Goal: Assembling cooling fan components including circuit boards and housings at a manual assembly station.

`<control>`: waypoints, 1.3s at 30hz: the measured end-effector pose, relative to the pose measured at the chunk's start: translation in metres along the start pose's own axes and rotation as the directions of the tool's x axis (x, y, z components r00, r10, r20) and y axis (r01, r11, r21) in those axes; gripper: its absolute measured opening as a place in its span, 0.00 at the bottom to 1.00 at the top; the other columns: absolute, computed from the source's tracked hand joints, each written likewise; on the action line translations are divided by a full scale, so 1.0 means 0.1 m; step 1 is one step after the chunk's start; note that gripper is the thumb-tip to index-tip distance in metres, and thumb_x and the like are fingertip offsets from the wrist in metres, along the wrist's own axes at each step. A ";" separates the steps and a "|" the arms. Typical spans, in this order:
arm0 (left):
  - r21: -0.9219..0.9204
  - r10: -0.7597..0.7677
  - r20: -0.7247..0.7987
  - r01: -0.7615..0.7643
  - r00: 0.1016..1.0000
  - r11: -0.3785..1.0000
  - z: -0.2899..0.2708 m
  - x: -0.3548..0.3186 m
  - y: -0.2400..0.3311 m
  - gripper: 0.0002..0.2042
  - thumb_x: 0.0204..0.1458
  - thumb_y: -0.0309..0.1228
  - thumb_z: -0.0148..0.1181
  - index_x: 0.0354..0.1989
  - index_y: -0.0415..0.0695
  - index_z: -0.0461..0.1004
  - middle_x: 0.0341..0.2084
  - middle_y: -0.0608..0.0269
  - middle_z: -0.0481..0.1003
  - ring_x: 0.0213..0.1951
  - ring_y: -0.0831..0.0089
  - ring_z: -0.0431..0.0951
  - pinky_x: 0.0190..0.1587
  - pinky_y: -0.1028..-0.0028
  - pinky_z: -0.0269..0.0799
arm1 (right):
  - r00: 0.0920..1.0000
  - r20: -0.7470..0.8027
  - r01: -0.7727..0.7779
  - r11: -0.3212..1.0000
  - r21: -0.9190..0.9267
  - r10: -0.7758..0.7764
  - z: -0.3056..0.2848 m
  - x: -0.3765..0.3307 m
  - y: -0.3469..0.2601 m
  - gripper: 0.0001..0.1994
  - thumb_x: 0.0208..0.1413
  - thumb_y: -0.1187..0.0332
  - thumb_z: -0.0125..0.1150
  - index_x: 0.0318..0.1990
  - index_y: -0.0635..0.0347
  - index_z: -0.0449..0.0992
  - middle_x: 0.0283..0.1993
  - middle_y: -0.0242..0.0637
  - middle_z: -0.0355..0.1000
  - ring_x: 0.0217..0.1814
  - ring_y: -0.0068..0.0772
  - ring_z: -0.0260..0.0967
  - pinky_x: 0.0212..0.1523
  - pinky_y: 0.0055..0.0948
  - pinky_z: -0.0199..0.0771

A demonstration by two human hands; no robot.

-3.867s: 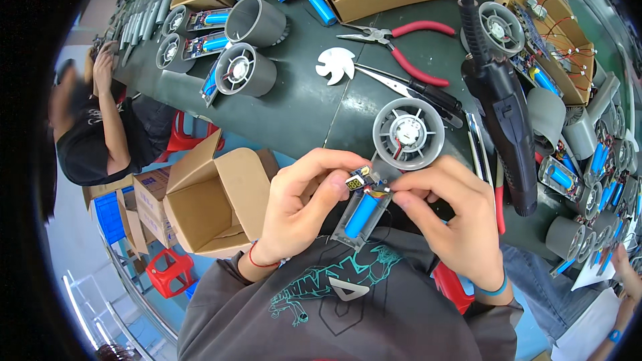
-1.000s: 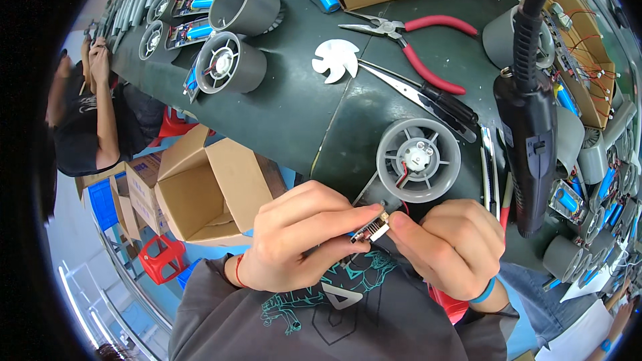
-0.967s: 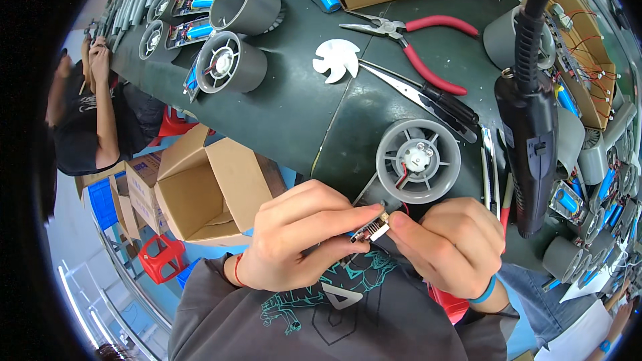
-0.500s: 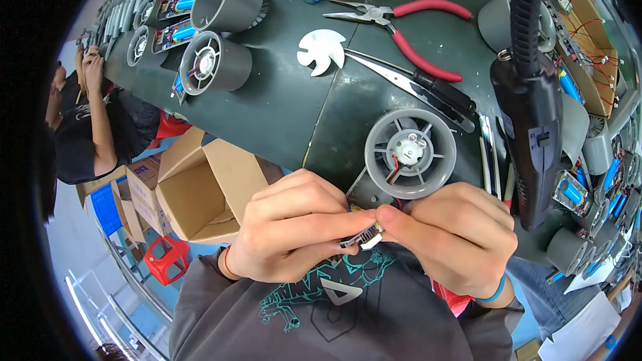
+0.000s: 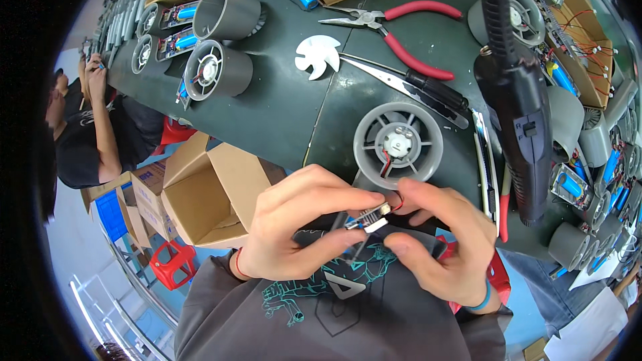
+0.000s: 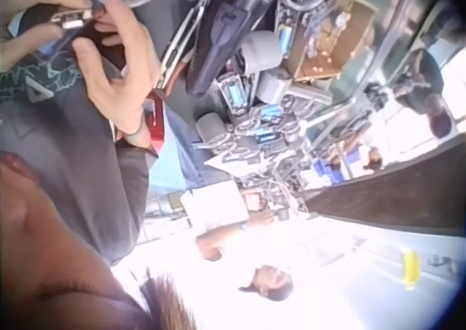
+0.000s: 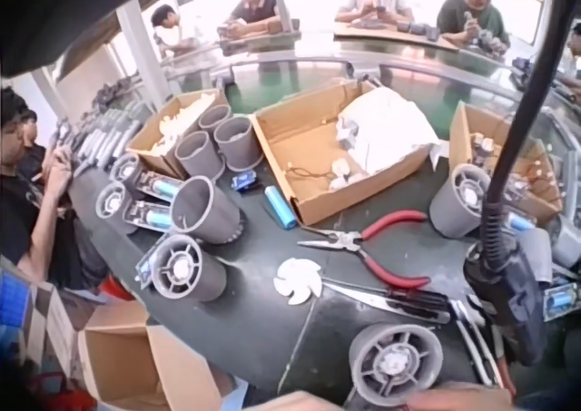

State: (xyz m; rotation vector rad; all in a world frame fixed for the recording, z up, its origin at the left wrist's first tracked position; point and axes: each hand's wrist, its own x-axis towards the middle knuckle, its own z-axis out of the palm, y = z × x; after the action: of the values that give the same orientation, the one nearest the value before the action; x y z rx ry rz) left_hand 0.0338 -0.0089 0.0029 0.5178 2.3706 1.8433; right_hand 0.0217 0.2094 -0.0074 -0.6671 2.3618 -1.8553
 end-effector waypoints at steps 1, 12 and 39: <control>-0.006 -0.010 0.007 0.010 1.000 1.000 0.02 0.00 0.01 0.21 0.43 0.20 0.72 0.49 0.35 0.79 0.39 0.54 0.79 0.36 0.63 0.78 0.37 0.70 0.74 | 0.995 -0.026 -0.093 0.989 0.113 0.096 0.04 -0.04 0.00 0.24 0.43 0.80 0.76 0.51 0.69 0.78 0.43 0.45 0.79 0.34 0.31 0.77 0.33 0.25 0.77; -0.178 -0.305 -0.090 0.286 0.948 0.942 0.10 -0.13 0.03 0.20 0.56 0.17 0.61 0.57 0.34 0.68 0.47 0.51 0.77 0.41 0.69 0.81 0.41 0.74 0.78 | 0.964 -0.163 -0.196 0.975 0.107 0.211 0.20 -0.05 -0.04 0.15 0.46 0.84 0.72 0.44 0.67 0.81 0.38 0.39 0.76 0.32 0.23 0.74 0.31 0.20 0.73; -0.349 -0.314 -0.268 0.212 0.911 0.913 0.33 -0.06 -0.14 0.07 0.60 0.22 0.61 0.37 0.35 0.67 0.22 0.63 0.77 0.19 0.88 0.72 0.20 0.82 0.62 | 0.936 -0.070 -0.321 0.918 0.233 0.345 0.10 0.05 0.08 0.09 0.55 0.87 0.62 0.43 0.73 0.80 0.46 0.43 0.76 0.40 0.26 0.78 0.39 0.20 0.81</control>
State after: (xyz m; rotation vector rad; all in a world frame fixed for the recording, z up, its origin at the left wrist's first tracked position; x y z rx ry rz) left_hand 0.0456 0.0171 -0.0202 -0.1449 2.1119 2.2407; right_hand 0.0180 0.1995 -0.0170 -0.1306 2.1172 -1.9902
